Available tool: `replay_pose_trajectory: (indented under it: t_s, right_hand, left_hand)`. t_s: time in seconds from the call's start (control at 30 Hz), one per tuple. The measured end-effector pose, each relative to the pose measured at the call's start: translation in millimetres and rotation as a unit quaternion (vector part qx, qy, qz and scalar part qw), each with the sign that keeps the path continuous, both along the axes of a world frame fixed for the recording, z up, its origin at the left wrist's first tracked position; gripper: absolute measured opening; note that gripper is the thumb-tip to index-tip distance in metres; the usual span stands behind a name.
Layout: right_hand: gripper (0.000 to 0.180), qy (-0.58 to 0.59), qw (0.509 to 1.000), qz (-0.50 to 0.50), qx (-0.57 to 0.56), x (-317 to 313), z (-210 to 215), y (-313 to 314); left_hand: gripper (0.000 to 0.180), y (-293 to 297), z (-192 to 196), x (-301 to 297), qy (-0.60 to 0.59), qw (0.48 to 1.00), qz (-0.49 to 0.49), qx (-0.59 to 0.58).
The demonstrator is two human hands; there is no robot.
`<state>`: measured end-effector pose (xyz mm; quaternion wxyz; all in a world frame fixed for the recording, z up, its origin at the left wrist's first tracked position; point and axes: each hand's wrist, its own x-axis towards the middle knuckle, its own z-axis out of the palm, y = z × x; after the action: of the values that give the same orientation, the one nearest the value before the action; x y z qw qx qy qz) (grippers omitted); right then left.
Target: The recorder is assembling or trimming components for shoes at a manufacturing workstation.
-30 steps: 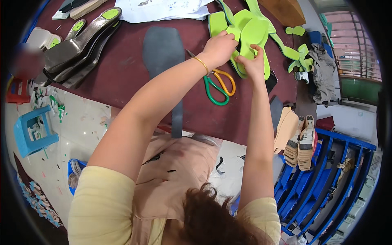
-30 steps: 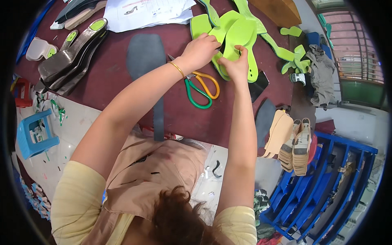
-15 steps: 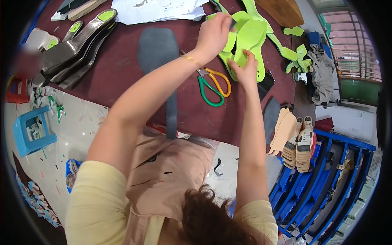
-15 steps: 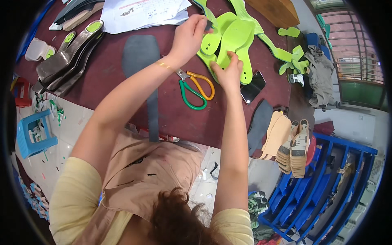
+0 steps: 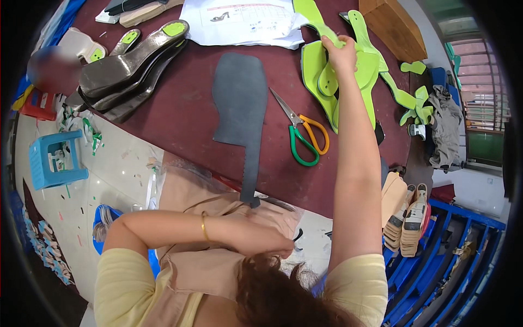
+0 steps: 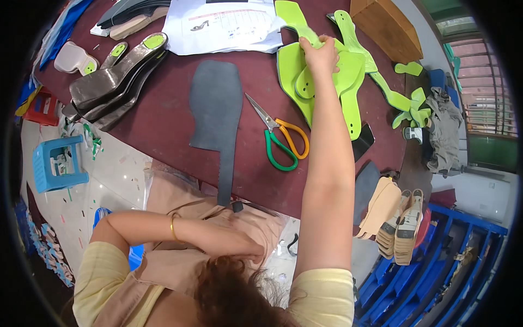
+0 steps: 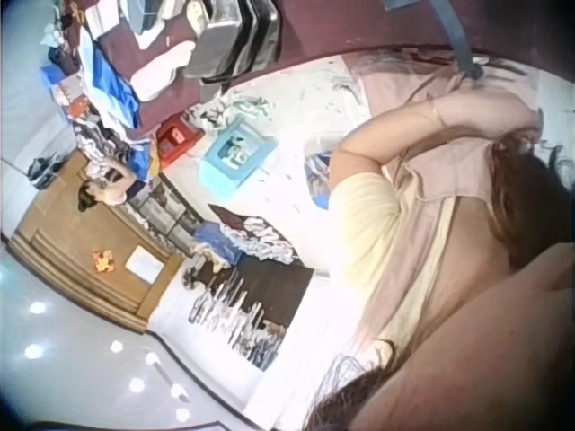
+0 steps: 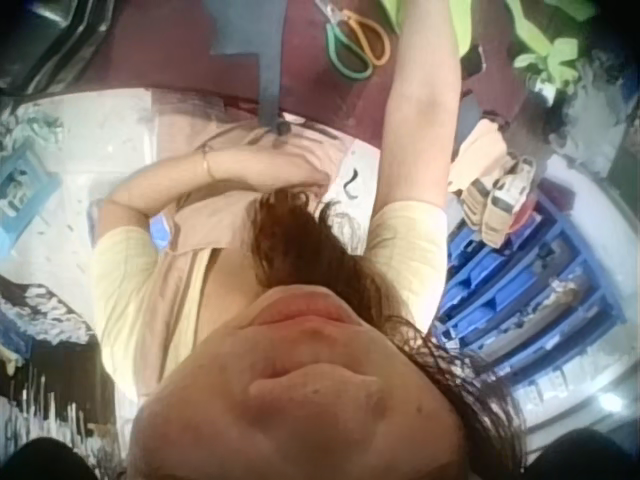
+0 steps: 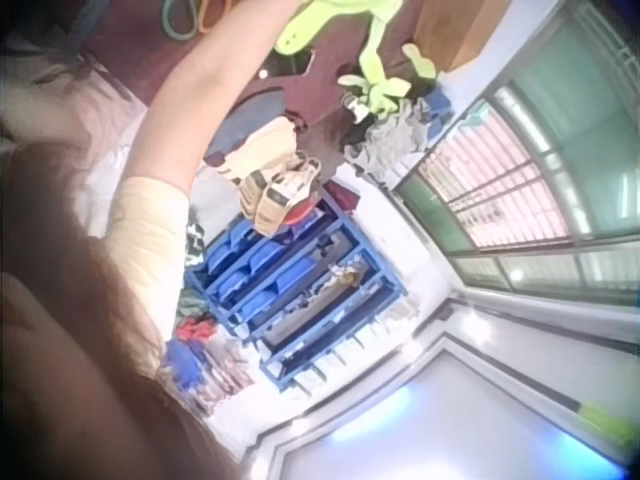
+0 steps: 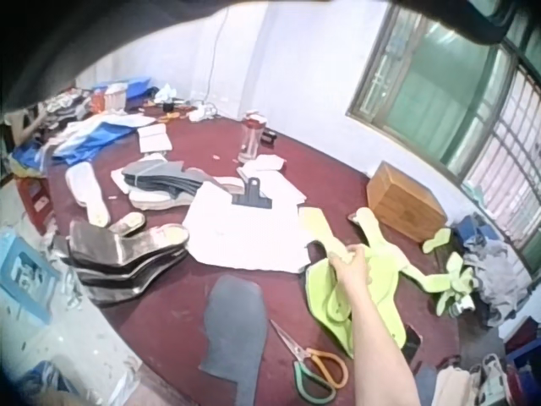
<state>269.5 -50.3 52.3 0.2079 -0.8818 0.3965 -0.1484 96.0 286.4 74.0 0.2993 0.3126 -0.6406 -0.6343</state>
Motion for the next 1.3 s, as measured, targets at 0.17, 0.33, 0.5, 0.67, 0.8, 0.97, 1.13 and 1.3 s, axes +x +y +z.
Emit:
replay_pose_trajectory:
  t_s: [0.17,0.33,0.5,0.67,0.8,0.97,1.13,1.3]
  right_hand:
    - [0.075,-0.158,0.984,0.075,-0.044,-38.3,-9.1,-9.6]
    - [0.082,0.031,0.996,-0.062,-0.063,-118.3,-3.3,20.8]
    - [0.077,0.033,0.998,0.033,0.035,-129.4,-18.8,-23.1]
    - [0.055,-0.172,0.942,0.000,0.287,-128.3,6.7,0.0]
    - [0.044,-0.242,0.902,-0.036,0.355,-142.4,-0.4,-25.6]
    - [0.039,-0.320,0.883,-0.076,0.335,-137.7,-18.3,-39.5]
    - [0.039,-0.384,0.863,-0.083,0.319,-137.3,-19.1,-28.0]
    - [0.034,-0.453,0.825,-0.086,0.327,-147.8,-16.0,-39.4]
  left_hand:
    - [0.027,25.0,-23.1,-7.5,-0.008,0.984,0.160,-0.083]
    - [0.020,-46.3,-7.4,54.1,-0.102,0.897,0.400,-0.160]
    - [0.033,-166.3,-18.5,100.7,-0.316,0.695,0.570,-0.305]
    - [0.064,-187.7,-51.4,110.0,-0.401,0.645,0.588,-0.278]
    - [0.061,-191.2,-51.4,104.0,-0.421,0.654,0.570,-0.263]
    - [0.053,-190.0,-60.9,107.2,-0.477,0.610,0.557,-0.301]
    - [0.050,-188.2,-61.4,111.4,-0.495,0.613,0.540,-0.296]
    - [0.048,-186.6,-65.0,111.5,-0.484,0.612,0.544,-0.310]
